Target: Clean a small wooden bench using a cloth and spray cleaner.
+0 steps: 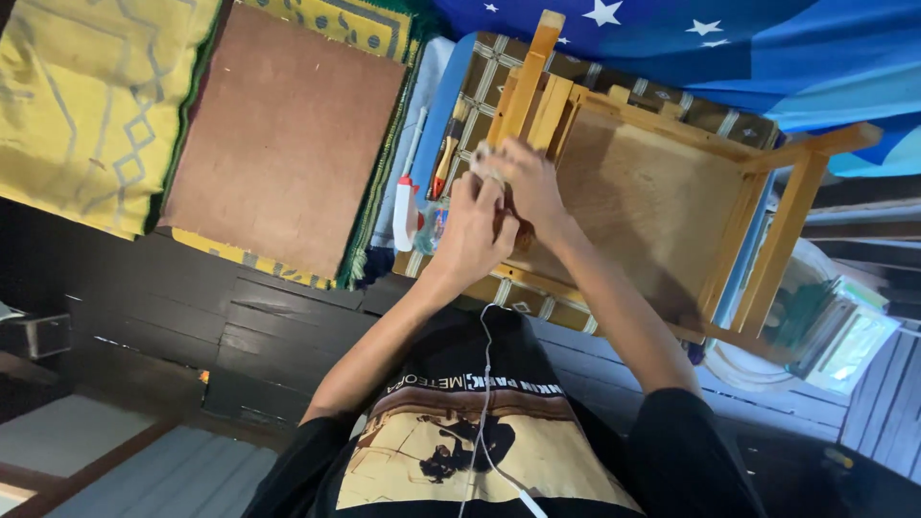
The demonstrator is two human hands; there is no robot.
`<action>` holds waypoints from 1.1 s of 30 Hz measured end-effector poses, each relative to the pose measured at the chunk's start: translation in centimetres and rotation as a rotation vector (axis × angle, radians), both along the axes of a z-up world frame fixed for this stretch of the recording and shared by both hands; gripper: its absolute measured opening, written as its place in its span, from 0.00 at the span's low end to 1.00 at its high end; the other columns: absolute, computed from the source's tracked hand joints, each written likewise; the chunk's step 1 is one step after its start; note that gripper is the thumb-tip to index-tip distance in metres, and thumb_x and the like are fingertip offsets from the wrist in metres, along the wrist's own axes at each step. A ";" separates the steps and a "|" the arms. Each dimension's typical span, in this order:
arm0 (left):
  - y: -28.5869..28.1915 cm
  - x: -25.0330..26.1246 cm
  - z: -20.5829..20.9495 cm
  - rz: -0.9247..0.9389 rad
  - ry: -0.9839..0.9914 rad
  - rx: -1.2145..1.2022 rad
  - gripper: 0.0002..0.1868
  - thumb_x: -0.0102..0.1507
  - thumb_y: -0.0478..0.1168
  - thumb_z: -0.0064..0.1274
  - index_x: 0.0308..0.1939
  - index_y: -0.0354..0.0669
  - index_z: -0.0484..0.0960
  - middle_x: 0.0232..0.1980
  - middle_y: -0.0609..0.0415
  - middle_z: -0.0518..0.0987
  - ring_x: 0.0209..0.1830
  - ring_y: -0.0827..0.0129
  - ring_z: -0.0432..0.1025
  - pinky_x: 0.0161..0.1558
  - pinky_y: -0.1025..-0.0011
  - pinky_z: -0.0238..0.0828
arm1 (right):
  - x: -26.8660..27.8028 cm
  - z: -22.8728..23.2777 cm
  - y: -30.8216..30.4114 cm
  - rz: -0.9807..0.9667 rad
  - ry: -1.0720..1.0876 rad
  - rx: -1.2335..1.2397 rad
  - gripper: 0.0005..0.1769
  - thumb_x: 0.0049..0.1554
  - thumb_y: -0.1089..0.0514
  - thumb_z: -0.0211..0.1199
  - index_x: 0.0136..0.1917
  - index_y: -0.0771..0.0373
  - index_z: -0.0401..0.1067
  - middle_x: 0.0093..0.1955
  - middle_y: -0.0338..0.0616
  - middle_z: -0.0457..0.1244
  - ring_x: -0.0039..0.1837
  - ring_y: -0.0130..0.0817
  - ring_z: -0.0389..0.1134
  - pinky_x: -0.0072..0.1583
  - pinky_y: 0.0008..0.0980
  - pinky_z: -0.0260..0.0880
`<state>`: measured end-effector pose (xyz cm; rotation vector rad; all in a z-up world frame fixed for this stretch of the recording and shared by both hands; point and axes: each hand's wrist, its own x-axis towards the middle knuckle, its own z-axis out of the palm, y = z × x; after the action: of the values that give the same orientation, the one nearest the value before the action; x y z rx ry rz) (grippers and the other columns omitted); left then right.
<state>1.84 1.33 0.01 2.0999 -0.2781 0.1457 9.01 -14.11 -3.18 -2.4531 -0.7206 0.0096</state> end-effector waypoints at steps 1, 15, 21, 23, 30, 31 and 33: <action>-0.2 0.2 0.1 -0.025 -0.013 0.099 0.19 0.59 0.36 0.58 0.50 0.31 0.71 0.47 0.34 0.68 0.50 0.41 0.63 0.52 0.48 0.63 | 1.3 1.0 0.3 -0.069 -0.063 0.029 0.12 0.55 0.62 0.65 0.53 0.60 0.79 0.49 0.44 0.62 0.50 0.41 0.69 0.51 0.41 0.74; 0.2 0.0 -1.4 -0.046 0.187 0.318 0.32 0.56 0.43 0.61 0.55 0.25 0.65 0.53 0.27 0.65 0.55 0.32 0.63 0.54 0.44 0.63 | 1.9 -0.5 -1.5 -0.076 -0.098 -0.062 0.10 0.61 0.57 0.67 0.52 0.65 0.79 0.48 0.49 0.62 0.46 0.39 0.68 0.46 0.38 0.74; 0.0 -0.5 -1.1 -0.009 0.093 0.354 0.34 0.53 0.45 0.61 0.54 0.23 0.66 0.51 0.28 0.66 0.51 0.35 0.63 0.53 0.46 0.64 | -0.3 0.0 -1.5 -0.099 -0.127 0.081 0.10 0.55 0.57 0.70 0.50 0.60 0.80 0.48 0.45 0.64 0.48 0.40 0.70 0.49 0.40 0.74; 0.0 -0.4 -0.8 -0.012 0.100 0.407 0.31 0.53 0.46 0.62 0.49 0.26 0.67 0.49 0.30 0.67 0.51 0.38 0.64 0.52 0.47 0.65 | 1.2 -0.8 -1.7 -0.132 -0.048 0.019 0.09 0.55 0.57 0.72 0.49 0.60 0.81 0.48 0.43 0.64 0.47 0.37 0.70 0.49 0.38 0.75; -0.2 -0.5 -0.4 0.001 0.057 0.453 0.32 0.51 0.47 0.64 0.50 0.30 0.69 0.48 0.35 0.69 0.51 0.41 0.66 0.48 0.49 0.66 | 10.2 -4.6 -3.6 -0.267 -0.294 0.010 0.11 0.52 0.60 0.74 0.49 0.62 0.81 0.50 0.44 0.64 0.50 0.35 0.69 0.47 0.32 0.76; -0.2 -0.5 -0.3 -0.001 0.067 0.475 0.32 0.51 0.48 0.65 0.49 0.30 0.70 0.48 0.35 0.69 0.51 0.41 0.66 0.49 0.50 0.66 | 11.2 -5.1 -4.0 -0.273 -0.400 0.007 0.11 0.53 0.61 0.75 0.50 0.63 0.81 0.49 0.42 0.64 0.50 0.34 0.68 0.46 0.30 0.75; -0.3 -0.5 -0.2 -0.001 0.077 0.496 0.32 0.51 0.49 0.65 0.48 0.30 0.70 0.48 0.35 0.69 0.51 0.41 0.67 0.49 0.50 0.67 | 12.5 -5.6 -4.5 -0.275 -0.507 0.005 0.12 0.53 0.61 0.75 0.51 0.63 0.81 0.48 0.40 0.64 0.50 0.33 0.68 0.46 0.28 0.75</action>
<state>1.34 1.06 -0.20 2.5902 -0.2895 -0.0089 21.54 -18.57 -8.79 -2.5486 -0.5734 -0.7395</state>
